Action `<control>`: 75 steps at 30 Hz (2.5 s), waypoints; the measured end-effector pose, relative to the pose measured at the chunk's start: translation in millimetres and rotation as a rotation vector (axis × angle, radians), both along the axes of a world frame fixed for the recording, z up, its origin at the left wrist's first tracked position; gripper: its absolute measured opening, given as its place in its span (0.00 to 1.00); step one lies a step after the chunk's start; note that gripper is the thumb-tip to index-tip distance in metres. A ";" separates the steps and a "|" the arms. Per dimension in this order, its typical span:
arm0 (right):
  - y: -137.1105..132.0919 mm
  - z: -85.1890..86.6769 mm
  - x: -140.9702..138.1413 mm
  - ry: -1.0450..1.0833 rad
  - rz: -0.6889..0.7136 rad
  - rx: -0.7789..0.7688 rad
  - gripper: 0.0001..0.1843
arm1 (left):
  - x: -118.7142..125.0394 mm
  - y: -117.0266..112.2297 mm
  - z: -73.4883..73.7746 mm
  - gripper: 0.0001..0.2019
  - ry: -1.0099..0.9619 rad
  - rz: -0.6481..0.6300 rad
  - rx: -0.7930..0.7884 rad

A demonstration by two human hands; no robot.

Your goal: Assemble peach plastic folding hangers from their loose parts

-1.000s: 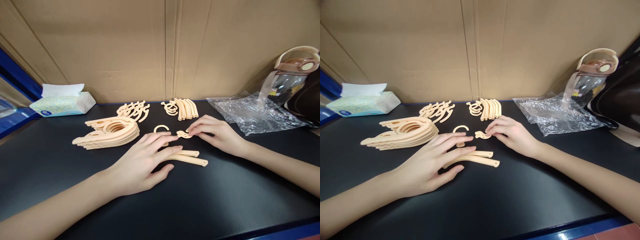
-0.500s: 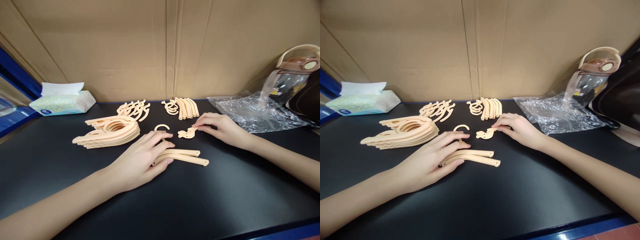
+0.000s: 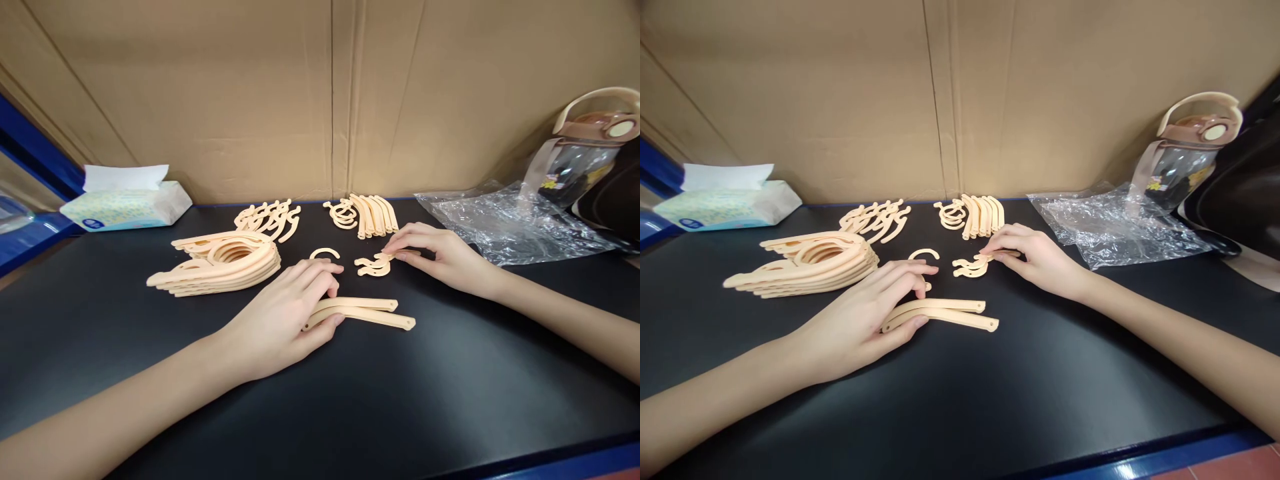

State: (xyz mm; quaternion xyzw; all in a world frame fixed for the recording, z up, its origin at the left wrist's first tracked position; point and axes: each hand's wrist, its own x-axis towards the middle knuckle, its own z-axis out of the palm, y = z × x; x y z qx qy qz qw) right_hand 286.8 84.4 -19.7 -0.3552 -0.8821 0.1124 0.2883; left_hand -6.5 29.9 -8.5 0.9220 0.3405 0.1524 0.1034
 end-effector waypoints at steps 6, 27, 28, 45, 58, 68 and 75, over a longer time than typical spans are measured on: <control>0.6 -0.2 0.1 -0.013 -0.033 -0.031 0.11 | -1.1 0.2 -0.7 0.06 -0.027 -0.020 0.010; 1.3 6.0 1.8 0.059 0.037 -0.377 0.15 | 5.5 2.8 0.7 0.07 -0.051 -0.019 0.270; 1.7 6.8 2.2 0.058 0.041 -0.403 0.15 | 6.0 1.7 0.9 0.07 -0.054 -0.017 0.273; -0.4 9.1 1.9 0.085 0.021 -0.451 0.18 | 6.7 -3.2 -0.4 0.15 0.026 -0.039 0.276; 9.0 3.0 10.0 0.168 -0.179 -0.352 0.20 | -2.1 -1.7 1.0 0.19 -0.087 0.000 0.137; 13.8 0.8 13.7 0.117 -0.227 -0.314 0.20 | 0.6 -3.2 -0.7 0.19 -0.259 0.096 -0.094; 15.0 0.7 12.8 0.016 -0.163 -0.242 0.19 | -7.9 10.0 -11.2 0.30 -0.114 0.143 0.022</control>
